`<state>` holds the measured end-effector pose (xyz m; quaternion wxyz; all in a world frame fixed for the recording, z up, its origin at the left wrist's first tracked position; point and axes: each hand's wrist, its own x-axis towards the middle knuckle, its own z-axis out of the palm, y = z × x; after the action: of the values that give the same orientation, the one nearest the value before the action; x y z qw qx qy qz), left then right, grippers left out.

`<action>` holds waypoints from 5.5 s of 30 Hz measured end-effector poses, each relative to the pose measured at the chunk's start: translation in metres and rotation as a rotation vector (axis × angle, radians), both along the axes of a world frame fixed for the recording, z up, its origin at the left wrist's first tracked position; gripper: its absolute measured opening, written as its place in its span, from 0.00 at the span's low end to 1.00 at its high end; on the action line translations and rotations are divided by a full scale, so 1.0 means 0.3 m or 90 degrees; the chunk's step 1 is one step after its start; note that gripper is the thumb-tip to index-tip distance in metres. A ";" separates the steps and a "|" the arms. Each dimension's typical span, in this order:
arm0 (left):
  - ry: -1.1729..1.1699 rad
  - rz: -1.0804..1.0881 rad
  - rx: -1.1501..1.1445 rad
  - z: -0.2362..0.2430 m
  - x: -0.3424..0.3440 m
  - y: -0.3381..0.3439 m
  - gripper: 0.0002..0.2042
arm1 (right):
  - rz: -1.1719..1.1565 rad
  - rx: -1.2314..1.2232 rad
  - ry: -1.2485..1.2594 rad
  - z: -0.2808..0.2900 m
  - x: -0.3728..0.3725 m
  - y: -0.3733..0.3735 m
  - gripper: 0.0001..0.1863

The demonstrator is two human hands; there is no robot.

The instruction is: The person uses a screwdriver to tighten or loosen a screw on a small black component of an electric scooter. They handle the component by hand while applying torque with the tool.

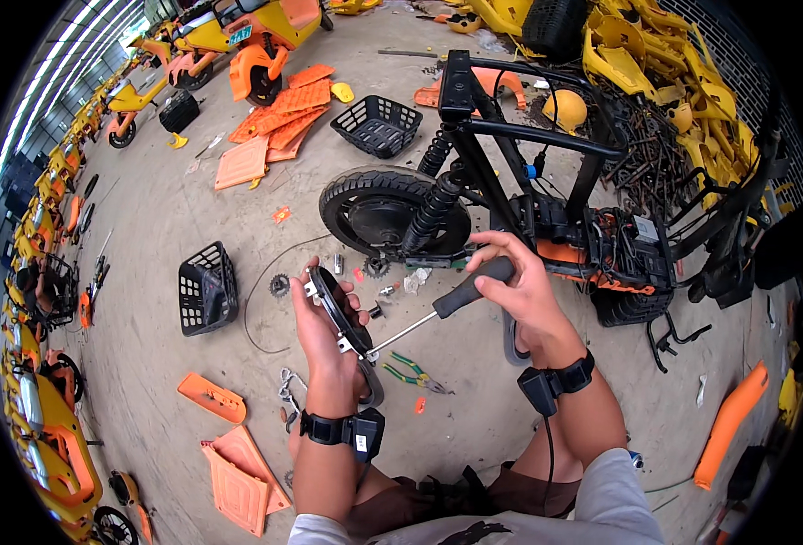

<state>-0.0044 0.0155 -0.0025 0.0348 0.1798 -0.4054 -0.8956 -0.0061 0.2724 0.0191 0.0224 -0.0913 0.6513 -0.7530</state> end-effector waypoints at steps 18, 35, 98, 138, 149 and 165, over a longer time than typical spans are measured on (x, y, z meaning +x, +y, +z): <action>-0.007 -0.025 -0.010 -0.009 -0.010 0.052 0.23 | -0.043 0.023 -0.030 -0.001 0.015 0.047 0.25; 0.005 -0.004 0.007 0.002 0.003 -0.008 0.24 | -0.035 0.005 0.044 -0.018 -0.008 -0.016 0.20; 0.001 -0.039 0.054 -0.020 0.008 -0.049 0.25 | 0.043 -0.161 0.022 -0.013 -0.011 -0.027 0.40; -0.016 -0.034 0.030 -0.021 0.011 0.027 0.25 | -0.069 0.036 0.014 -0.050 -0.011 0.042 0.25; -0.025 -0.011 0.058 -0.013 0.015 -0.026 0.25 | -0.078 0.078 -0.008 -0.085 -0.036 0.024 0.15; -0.020 -0.044 0.062 -0.046 0.013 0.008 0.25 | -0.094 0.159 -0.020 -0.015 0.004 0.022 0.23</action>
<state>-0.0007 0.0178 -0.0163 -0.0111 0.1815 -0.3676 -0.9120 -0.0049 0.2788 0.0147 -0.0116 -0.0276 0.7443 -0.6672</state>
